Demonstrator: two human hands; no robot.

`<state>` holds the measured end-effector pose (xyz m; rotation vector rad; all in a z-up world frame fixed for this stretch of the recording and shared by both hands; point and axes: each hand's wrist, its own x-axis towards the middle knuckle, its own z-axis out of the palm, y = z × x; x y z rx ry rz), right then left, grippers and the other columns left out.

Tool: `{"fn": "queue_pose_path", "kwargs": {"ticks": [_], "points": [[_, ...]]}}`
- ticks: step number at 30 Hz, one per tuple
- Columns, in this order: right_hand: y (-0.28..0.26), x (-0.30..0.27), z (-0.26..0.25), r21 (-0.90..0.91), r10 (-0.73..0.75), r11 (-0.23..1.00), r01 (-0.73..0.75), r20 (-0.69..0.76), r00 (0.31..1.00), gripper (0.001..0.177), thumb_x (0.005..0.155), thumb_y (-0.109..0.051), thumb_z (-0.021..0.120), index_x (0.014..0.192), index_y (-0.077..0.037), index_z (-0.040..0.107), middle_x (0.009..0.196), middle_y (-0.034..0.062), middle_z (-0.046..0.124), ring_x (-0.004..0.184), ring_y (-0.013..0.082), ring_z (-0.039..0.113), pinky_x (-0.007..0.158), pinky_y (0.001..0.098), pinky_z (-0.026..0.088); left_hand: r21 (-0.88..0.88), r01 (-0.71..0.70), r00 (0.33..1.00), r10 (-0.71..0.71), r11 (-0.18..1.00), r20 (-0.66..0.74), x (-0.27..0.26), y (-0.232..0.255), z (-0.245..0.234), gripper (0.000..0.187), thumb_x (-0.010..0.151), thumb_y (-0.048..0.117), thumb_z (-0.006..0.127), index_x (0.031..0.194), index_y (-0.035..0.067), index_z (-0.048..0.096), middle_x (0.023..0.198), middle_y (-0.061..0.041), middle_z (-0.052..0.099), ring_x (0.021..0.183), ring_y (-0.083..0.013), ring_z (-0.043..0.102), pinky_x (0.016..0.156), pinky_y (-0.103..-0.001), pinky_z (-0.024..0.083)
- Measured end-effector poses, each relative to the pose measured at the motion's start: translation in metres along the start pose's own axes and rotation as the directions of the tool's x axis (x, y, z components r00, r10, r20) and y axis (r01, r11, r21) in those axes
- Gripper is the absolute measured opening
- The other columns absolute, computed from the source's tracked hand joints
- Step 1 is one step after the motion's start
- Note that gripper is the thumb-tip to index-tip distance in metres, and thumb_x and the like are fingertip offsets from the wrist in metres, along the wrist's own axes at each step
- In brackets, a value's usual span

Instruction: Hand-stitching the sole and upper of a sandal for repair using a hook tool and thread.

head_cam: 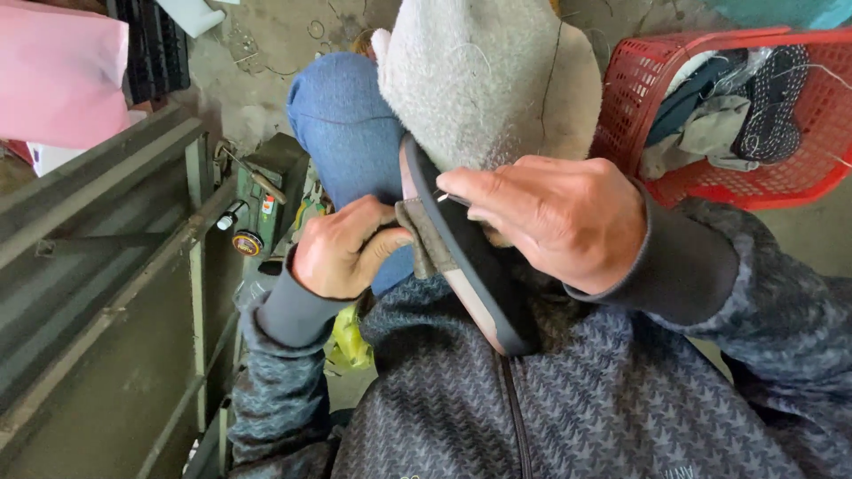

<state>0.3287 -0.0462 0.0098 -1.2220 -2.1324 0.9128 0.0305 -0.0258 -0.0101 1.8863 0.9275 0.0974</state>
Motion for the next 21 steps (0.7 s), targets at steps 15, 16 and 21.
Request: {"fn": "queue_pose_path", "kwargs": {"ticks": [15, 16, 21], "points": [[-0.008, 0.006, 0.023, -0.016, -0.064, 0.998, 0.063, -0.076, 0.995, 0.055, 0.106, -0.003, 0.086, 0.151, -0.005, 0.055, 0.073, 0.0023, 0.058, 0.057, 0.0183, 0.053, 0.051, 0.0416, 0.048, 0.277, 0.26, 0.897, -0.125, 0.925, -0.425, -0.051, -0.044, 0.01, 0.08, 0.073, 0.079, 0.068, 0.063, 0.013, 0.023, 0.056, 0.001, 0.018, 0.056, -0.013, 0.014, 0.047, -0.038, 0.013], [-0.008, 0.01, 0.023, -0.038, -0.066, 0.997, 0.063, -0.074, 0.995, 0.043, 0.103, -0.003, 0.082, 0.14, -0.001, 0.061, 0.084, 0.007, 0.069, 0.06, 0.0188, 0.06, 0.051, 0.0389, 0.053, 0.195, 0.359, 0.864, -0.246, 0.913, -0.439, -0.067, -0.06, 0.013, 0.074, 0.081, 0.076, 0.061, 0.063, 0.013, 0.027, 0.057, 0.002, 0.019, 0.056, -0.0132, 0.017, 0.048, -0.038, 0.015], [-0.005, -0.01, 0.045, -0.166, 0.002, 0.986, -0.007, -0.031, 1.0, 0.021, 0.098, -0.006, 0.077, 0.118, -0.001, 0.074, 0.085, 0.0072, 0.075, 0.064, 0.0153, 0.067, 0.05, 0.0298, 0.056, 0.06, 0.405, 0.827, -0.337, 0.913, -0.45, -0.097, -0.085, 0.035, 0.068, 0.093, 0.069, 0.052, 0.064, 0.014, 0.024, 0.059, 0.0, 0.018, 0.055, -0.0138, 0.019, 0.052, -0.039, 0.015]]}}
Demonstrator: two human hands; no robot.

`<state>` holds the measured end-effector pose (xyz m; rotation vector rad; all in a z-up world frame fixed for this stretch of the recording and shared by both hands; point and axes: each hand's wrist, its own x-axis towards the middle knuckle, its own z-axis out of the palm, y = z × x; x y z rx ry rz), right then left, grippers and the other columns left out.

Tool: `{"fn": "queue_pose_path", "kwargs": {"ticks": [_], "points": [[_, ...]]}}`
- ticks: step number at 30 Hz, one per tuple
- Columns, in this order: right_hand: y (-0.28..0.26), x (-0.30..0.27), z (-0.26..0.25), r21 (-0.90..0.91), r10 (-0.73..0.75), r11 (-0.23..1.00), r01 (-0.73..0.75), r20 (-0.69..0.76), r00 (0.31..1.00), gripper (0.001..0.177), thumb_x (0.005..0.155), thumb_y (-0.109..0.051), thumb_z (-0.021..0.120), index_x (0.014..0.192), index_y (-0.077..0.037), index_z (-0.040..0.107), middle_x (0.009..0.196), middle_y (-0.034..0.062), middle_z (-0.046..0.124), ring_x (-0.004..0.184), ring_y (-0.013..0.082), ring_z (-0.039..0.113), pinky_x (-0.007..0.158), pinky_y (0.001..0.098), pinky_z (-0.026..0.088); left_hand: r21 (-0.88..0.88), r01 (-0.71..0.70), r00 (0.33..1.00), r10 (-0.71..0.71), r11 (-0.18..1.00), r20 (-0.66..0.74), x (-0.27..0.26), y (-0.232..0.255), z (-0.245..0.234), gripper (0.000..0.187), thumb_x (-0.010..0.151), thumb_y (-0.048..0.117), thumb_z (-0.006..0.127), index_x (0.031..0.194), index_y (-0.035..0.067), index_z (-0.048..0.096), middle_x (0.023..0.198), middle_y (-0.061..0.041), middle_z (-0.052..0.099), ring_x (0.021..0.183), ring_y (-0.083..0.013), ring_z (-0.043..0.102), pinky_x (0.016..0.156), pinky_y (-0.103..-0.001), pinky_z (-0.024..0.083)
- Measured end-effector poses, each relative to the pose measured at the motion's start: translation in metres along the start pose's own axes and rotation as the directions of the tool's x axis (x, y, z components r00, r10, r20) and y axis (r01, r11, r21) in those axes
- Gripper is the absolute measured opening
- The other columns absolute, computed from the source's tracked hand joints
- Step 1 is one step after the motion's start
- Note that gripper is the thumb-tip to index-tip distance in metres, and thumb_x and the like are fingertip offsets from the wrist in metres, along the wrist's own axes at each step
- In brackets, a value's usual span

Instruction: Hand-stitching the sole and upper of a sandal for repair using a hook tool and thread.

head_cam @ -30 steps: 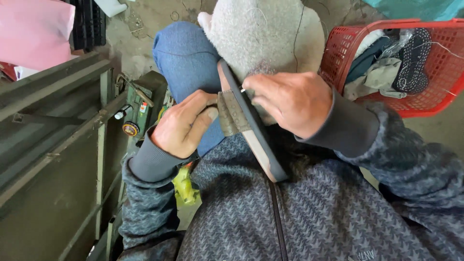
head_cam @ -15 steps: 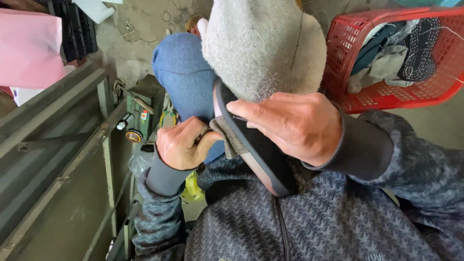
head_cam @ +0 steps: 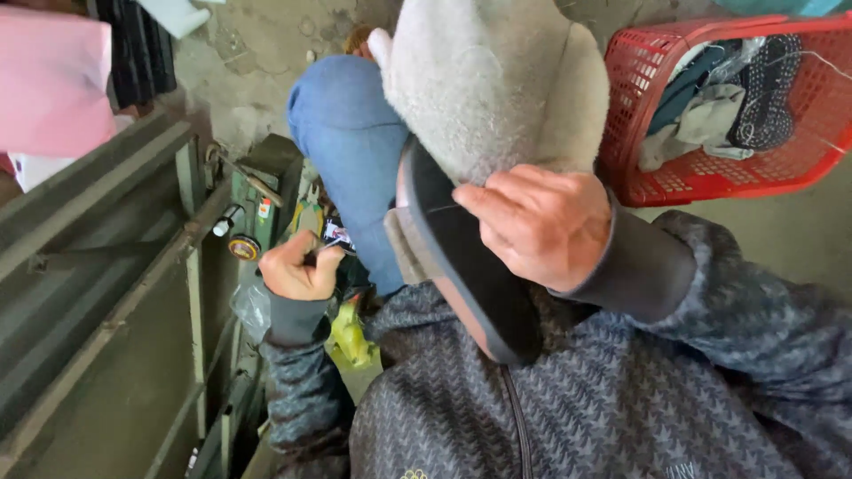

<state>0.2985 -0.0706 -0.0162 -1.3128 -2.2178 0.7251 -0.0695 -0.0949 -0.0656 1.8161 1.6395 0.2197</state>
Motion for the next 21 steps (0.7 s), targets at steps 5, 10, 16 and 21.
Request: {"fn": "queue_pose_path", "kwargs": {"ticks": [5, 10, 16, 21], "points": [[-0.013, -0.023, -0.008, 0.123, -0.031, 0.992, 0.037, -0.054, 0.998, 0.022, 0.093, -0.009, 0.059, 0.106, -0.012, 0.077, 0.071, 0.0029, 0.055, 0.06, 0.0214, 0.061, 0.056, 0.0303, 0.055, 0.021, -0.107, 0.989, 0.109, 0.994, -0.103, 0.02, 0.005, 0.001, 0.069, 0.082, 0.085, 0.065, 0.064, 0.019, 0.053, 0.046, -0.005, 0.044, 0.045, -0.0303, 0.055, 0.051, -0.033, 0.046], [0.004, -0.023, -0.03, 0.106, 0.034, 0.994, -0.032, -0.015, 0.999, 0.022, 0.096, -0.016, 0.055, 0.105, -0.011, 0.074, 0.087, 0.0046, 0.061, 0.062, 0.0163, 0.059, 0.049, 0.0267, 0.049, -0.013, -0.189, 0.976, 0.186, 0.982, -0.112, 0.048, 0.056, -0.008, 0.069, 0.091, 0.077, 0.054, 0.062, 0.017, 0.037, 0.048, -0.002, 0.031, 0.043, -0.0208, 0.032, 0.048, -0.034, 0.029], [-0.007, 0.062, -0.038, 0.135, -0.036, 0.99, 0.035, 0.006, 0.999, 0.036, 0.102, -0.026, 0.063, 0.123, 0.001, 0.071, 0.121, 0.0188, 0.068, 0.073, 0.0203, 0.065, 0.046, 0.0301, 0.052, 0.061, -0.233, 0.958, 0.24, 0.971, -0.156, 0.052, 0.066, -0.006, 0.07, 0.092, 0.075, 0.047, 0.062, 0.014, 0.029, 0.051, 0.0, 0.025, 0.045, -0.0145, 0.021, 0.045, -0.038, 0.015], [-0.012, 0.096, -0.005, 0.053, -0.069, 0.997, 0.06, 0.179, 0.981, 0.029, 0.097, -0.039, 0.075, 0.108, -0.012, 0.078, 0.102, 0.0003, 0.067, 0.052, 0.0115, 0.059, 0.035, 0.0252, 0.042, 0.077, -0.206, 0.961, 0.216, 0.976, -0.17, 0.049, 0.061, -0.001, 0.068, 0.093, 0.075, 0.047, 0.063, 0.016, 0.032, 0.051, -0.001, 0.026, 0.043, -0.0168, 0.022, 0.045, -0.041, 0.013]]}}
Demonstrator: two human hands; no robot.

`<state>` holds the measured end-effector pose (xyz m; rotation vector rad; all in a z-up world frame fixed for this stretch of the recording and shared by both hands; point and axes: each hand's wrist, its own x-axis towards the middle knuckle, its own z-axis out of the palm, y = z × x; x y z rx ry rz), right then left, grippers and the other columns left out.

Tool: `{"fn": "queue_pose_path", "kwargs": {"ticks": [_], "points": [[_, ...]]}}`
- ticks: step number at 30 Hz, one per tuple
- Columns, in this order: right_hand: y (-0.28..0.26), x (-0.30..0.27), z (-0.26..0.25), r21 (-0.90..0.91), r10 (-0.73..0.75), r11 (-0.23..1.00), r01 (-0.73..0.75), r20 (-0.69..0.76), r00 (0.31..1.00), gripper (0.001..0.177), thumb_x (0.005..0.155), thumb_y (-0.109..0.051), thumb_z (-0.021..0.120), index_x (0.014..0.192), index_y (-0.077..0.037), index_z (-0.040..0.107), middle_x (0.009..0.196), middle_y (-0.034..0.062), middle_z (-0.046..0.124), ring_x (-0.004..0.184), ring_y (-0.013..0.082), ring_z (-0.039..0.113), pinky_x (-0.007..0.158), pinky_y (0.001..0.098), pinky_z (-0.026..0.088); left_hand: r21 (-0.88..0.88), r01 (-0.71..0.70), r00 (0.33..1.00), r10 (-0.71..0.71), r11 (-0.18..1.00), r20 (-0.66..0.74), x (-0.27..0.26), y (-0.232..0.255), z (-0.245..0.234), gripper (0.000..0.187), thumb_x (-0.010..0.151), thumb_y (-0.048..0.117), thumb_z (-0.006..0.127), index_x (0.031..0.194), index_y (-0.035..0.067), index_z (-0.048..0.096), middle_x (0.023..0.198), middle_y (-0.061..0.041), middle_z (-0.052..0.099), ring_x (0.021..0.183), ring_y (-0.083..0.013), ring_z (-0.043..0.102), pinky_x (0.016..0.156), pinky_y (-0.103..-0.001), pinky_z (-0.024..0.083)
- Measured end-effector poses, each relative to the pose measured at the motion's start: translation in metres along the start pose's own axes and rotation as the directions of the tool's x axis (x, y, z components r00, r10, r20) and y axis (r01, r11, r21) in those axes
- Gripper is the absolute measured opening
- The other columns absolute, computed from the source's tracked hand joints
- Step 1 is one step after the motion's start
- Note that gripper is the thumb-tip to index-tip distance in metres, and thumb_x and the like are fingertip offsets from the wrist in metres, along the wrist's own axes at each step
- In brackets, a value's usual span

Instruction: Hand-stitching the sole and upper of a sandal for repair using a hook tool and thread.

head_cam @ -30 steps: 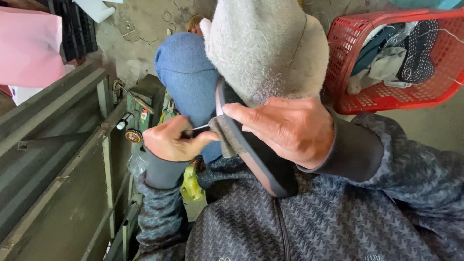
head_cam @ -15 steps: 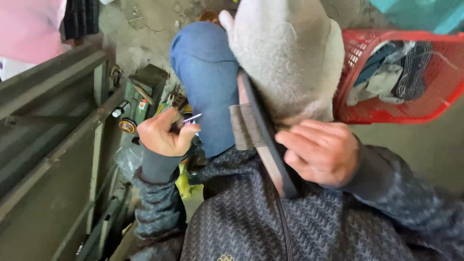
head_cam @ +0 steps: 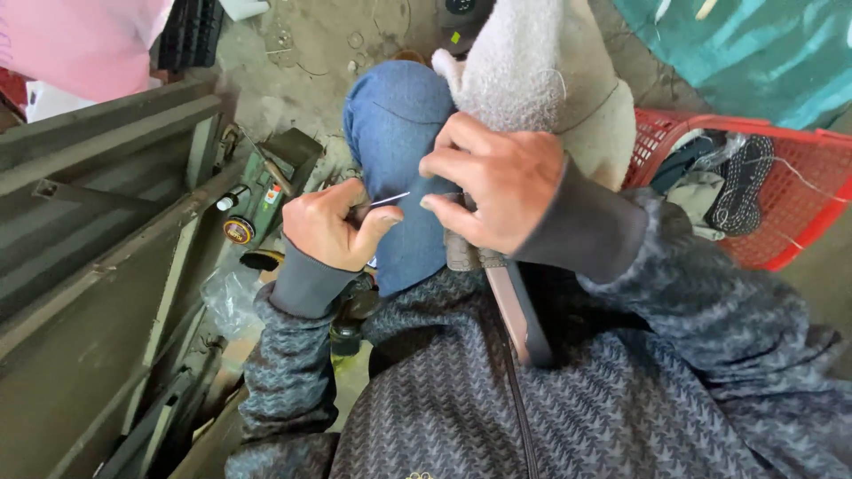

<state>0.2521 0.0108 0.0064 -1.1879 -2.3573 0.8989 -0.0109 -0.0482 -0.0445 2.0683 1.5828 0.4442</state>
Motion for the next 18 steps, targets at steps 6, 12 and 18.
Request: {"fn": "queue_pose_path", "kwargs": {"ticks": [6, 12, 18], "points": [[0.006, 0.004, 0.008, 0.019, 0.106, 0.994, -0.107, 0.052, 0.993, 0.016, 0.099, -0.031, 0.068, 0.091, -0.02, 0.076, 0.095, -0.0038, 0.065, 0.059, 0.0197, 0.064, 0.045, 0.0371, 0.045, -0.034, 0.028, 0.999, -0.027, 0.999, 0.038, 0.002, -0.003, 0.002, 0.066, 0.094, 0.075, 0.045, 0.064, 0.017, 0.032, 0.053, -0.001, 0.023, 0.046, -0.0167, 0.017, 0.048, -0.042, 0.012], [0.023, -0.046, -0.018, 0.043, 0.005, 0.999, 0.001, -0.15, 0.989, 0.028, 0.107, -0.02, 0.061, 0.124, 0.001, 0.069, 0.108, 0.0161, 0.072, 0.068, 0.0204, 0.064, 0.046, 0.0299, 0.053, -0.389, 0.11, 0.992, -0.073, 0.915, 0.107, 0.017, 0.017, -0.02, 0.033, 0.1, 0.034, 0.072, 0.083, 0.013, 0.052, 0.061, 0.0, 0.041, 0.054, -0.0156, 0.032, 0.052, -0.037, 0.031], [0.031, -0.144, 0.012, -0.253, -0.326, 0.927, 0.277, -0.183, 0.927, 0.03, 0.104, -0.004, 0.063, 0.133, -0.01, 0.063, 0.143, 0.0213, 0.062, 0.105, 0.0234, 0.079, 0.044, 0.0269, 0.049, -0.386, -0.075, 0.986, 0.126, 0.919, 0.109, 0.024, 0.023, -0.006, 0.028, 0.105, 0.012, 0.064, 0.132, 0.012, 0.064, 0.091, -0.004, 0.065, 0.075, -0.0194, 0.06, 0.066, -0.034, 0.051]]}}
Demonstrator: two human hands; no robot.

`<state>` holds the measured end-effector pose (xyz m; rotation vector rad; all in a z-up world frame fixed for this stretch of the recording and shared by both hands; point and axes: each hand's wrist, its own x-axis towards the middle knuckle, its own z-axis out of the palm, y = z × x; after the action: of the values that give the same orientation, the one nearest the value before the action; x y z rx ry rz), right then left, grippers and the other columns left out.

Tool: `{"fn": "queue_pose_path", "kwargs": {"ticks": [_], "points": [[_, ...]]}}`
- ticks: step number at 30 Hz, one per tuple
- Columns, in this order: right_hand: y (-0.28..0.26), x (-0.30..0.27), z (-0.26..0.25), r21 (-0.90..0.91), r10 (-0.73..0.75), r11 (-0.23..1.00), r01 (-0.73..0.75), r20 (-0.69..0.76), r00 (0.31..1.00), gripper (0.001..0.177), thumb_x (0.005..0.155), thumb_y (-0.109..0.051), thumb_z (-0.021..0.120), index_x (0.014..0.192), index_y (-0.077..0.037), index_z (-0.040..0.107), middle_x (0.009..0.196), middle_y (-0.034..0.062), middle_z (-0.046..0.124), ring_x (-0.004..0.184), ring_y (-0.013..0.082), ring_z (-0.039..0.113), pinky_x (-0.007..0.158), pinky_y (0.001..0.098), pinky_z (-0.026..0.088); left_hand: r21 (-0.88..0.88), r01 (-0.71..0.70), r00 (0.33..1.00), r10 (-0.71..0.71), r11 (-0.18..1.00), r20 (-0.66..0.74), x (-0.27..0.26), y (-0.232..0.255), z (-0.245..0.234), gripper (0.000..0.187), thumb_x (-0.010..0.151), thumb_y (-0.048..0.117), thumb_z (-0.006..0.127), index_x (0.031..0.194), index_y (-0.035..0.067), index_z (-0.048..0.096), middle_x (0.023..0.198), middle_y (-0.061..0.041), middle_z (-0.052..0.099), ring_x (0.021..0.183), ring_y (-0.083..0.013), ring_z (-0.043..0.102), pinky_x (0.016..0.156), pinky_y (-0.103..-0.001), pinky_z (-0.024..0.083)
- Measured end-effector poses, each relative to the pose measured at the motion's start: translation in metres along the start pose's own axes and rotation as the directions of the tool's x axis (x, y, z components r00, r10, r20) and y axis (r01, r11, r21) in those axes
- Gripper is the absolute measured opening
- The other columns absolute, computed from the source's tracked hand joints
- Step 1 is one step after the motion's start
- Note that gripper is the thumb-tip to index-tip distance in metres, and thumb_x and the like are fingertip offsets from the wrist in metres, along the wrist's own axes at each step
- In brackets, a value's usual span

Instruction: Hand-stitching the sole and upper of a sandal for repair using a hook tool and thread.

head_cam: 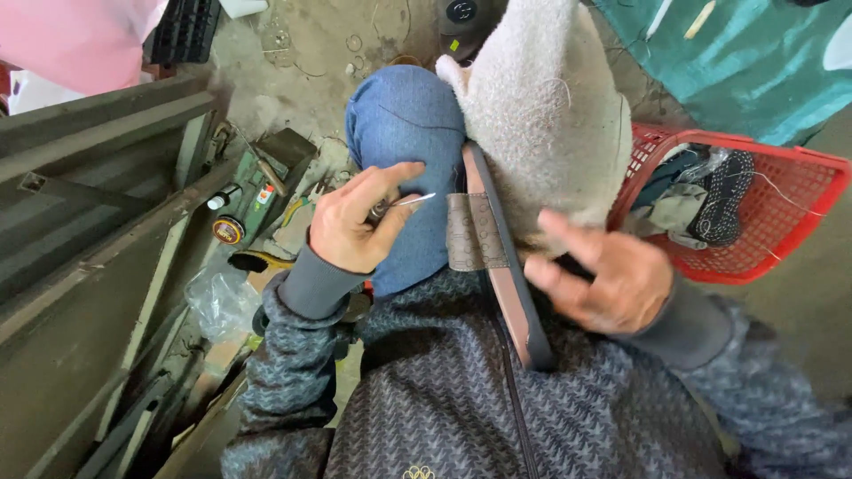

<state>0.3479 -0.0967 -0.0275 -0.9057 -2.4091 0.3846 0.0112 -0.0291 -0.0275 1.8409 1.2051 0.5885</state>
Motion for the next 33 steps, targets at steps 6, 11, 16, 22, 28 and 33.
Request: {"fn": "queue_pose_path", "kwargs": {"ticks": [6, 11, 16, 22, 28, 33], "points": [[-0.02, 0.01, 0.005, 0.119, -0.075, 0.989, 0.09, -0.125, 0.989, 0.037, 0.105, -0.016, 0.049, 0.135, -0.03, 0.065, 0.136, 0.0271, 0.062, 0.063, 0.0228, 0.055, 0.054, 0.0327, 0.047, 0.008, -0.03, 0.995, 0.03, 1.0, -0.096, 0.017, 0.011, 0.019, 0.033, 0.093, 0.012, 0.082, 0.124, 0.007, 0.072, 0.068, -0.005, 0.06, 0.053, -0.0231, 0.06, 0.053, -0.034, 0.053], [-0.007, 0.008, -0.003, 0.39, 0.087, 0.921, -0.003, -0.196, 0.977, 0.052, 0.088, -0.019, 0.066, 0.139, -0.012, 0.055, 0.142, 0.0278, 0.059, 0.09, 0.0287, 0.061, 0.075, 0.0355, 0.054, 0.001, 0.04, 0.982, -0.039, 0.999, -0.184, 0.022, 0.026, 0.025, 0.028, 0.096, 0.013, 0.08, 0.122, 0.006, 0.072, 0.071, -0.007, 0.061, 0.061, -0.0283, 0.063, 0.058, -0.036, 0.054], [0.004, 0.019, -0.037, 0.734, 0.403, 0.661, -0.155, -0.173, 0.899, 0.102, 0.073, -0.03, 0.093, 0.151, -0.001, 0.035, 0.154, 0.0224, 0.043, 0.142, 0.0391, 0.056, 0.119, 0.0487, 0.06, -0.004, 0.116, 0.985, -0.116, 0.993, -0.13, 0.024, 0.038, 0.022, 0.024, 0.104, 0.024, 0.07, 0.125, 0.011, 0.069, 0.082, 0.004, 0.057, 0.064, -0.0108, 0.046, 0.064, -0.029, 0.046], [-0.002, 0.021, -0.065, 0.706, 0.419, 0.676, -0.211, -0.134, 0.898, 0.093, 0.088, -0.042, 0.076, 0.159, -0.009, 0.025, 0.161, 0.0166, 0.035, 0.157, 0.0421, 0.04, 0.143, 0.063, 0.044, -0.142, 0.118, 0.984, -0.135, 0.983, -0.115, 0.043, 0.055, 0.025, 0.02, 0.102, 0.014, 0.07, 0.12, 0.006, 0.069, 0.111, -0.002, 0.075, 0.088, -0.0082, 0.062, 0.083, -0.026, 0.054], [0.002, 0.017, -0.073, 0.769, 0.403, 0.616, -0.169, -0.124, 0.907, 0.096, 0.088, -0.031, 0.082, 0.16, -0.011, 0.022, 0.164, 0.0186, 0.031, 0.161, 0.0416, 0.035, 0.146, 0.0642, 0.04, -0.238, 0.059, 0.996, -0.073, 0.969, -0.046, 0.072, 0.049, 0.041, 0.017, 0.101, 0.013, 0.07, 0.116, 0.004, 0.071, 0.102, -0.002, 0.068, 0.103, -0.0143, 0.066, 0.095, -0.029, 0.054], [0.01, 0.009, -0.072, 0.795, 0.383, 0.596, -0.108, -0.164, 0.909, 0.095, 0.087, -0.03, 0.084, 0.159, -0.007, 0.027, 0.164, 0.0162, 0.034, 0.161, 0.042, 0.036, 0.145, 0.0648, 0.04, -0.373, 0.029, 0.997, 0.002, 0.927, 0.081, 0.086, 0.036, 0.049, 0.026, 0.104, 0.018, 0.071, 0.128, 0.009, 0.07, 0.093, 0.004, 0.059, 0.088, -0.0098, 0.055, 0.083, -0.03, 0.051]]}}
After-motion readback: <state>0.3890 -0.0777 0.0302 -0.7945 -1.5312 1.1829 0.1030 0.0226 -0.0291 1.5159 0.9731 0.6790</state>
